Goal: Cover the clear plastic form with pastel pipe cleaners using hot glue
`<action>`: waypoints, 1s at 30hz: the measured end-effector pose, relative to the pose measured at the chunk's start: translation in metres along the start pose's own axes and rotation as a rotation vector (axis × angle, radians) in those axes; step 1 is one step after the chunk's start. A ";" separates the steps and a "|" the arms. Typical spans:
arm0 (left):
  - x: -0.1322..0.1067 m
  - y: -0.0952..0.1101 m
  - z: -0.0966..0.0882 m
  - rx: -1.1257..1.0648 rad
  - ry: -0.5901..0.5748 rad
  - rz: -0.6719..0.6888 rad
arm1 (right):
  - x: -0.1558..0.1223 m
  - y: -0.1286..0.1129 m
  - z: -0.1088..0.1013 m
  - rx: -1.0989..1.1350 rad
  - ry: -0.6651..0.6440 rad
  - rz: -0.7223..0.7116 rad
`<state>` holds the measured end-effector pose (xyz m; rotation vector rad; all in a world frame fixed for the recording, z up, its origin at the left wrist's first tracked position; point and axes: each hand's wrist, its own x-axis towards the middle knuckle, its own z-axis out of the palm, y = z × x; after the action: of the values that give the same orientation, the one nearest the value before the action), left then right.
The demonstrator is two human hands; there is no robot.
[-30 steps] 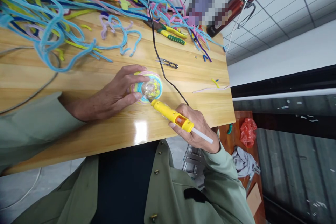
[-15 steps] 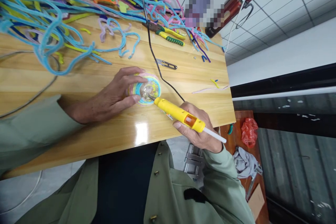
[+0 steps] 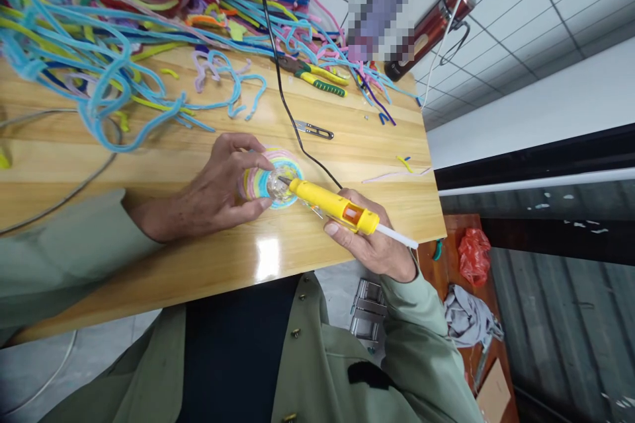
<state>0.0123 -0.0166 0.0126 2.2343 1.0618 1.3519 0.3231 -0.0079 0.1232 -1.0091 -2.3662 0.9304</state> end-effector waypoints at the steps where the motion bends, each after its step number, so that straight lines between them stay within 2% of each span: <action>1: 0.000 0.000 0.000 0.012 0.010 0.004 | 0.001 0.000 0.000 0.001 -0.002 0.006; 7: -0.001 0.004 0.001 0.025 -0.004 -0.009 | 0.002 0.001 0.002 -0.012 0.017 0.029; 10: 0.000 0.005 0.001 0.001 -0.013 0.029 | -0.002 0.007 0.007 0.045 0.117 0.075; 14: -0.001 0.005 0.000 0.013 -0.016 0.017 | 0.007 0.021 0.012 0.298 0.278 0.231; 18: -0.004 0.006 -0.002 -0.021 -0.018 0.003 | 0.041 0.054 0.004 0.610 0.400 0.315; 19: -0.005 0.007 -0.002 -0.036 -0.017 -0.004 | 0.051 0.066 0.000 0.676 0.465 0.337; 23: -0.004 0.008 -0.004 -0.066 -0.031 -0.017 | 0.082 0.115 -0.017 0.877 0.599 0.578; 26: -0.002 0.009 -0.006 -0.042 -0.033 -0.002 | 0.089 0.138 -0.025 0.849 0.603 0.684; 30: -0.001 0.009 -0.006 -0.031 -0.043 0.007 | 0.073 0.149 -0.030 0.692 0.488 0.648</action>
<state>0.0108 -0.0243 0.0203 2.2360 1.0128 1.3080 0.3642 0.1364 0.0457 -1.4858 -1.1739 1.3862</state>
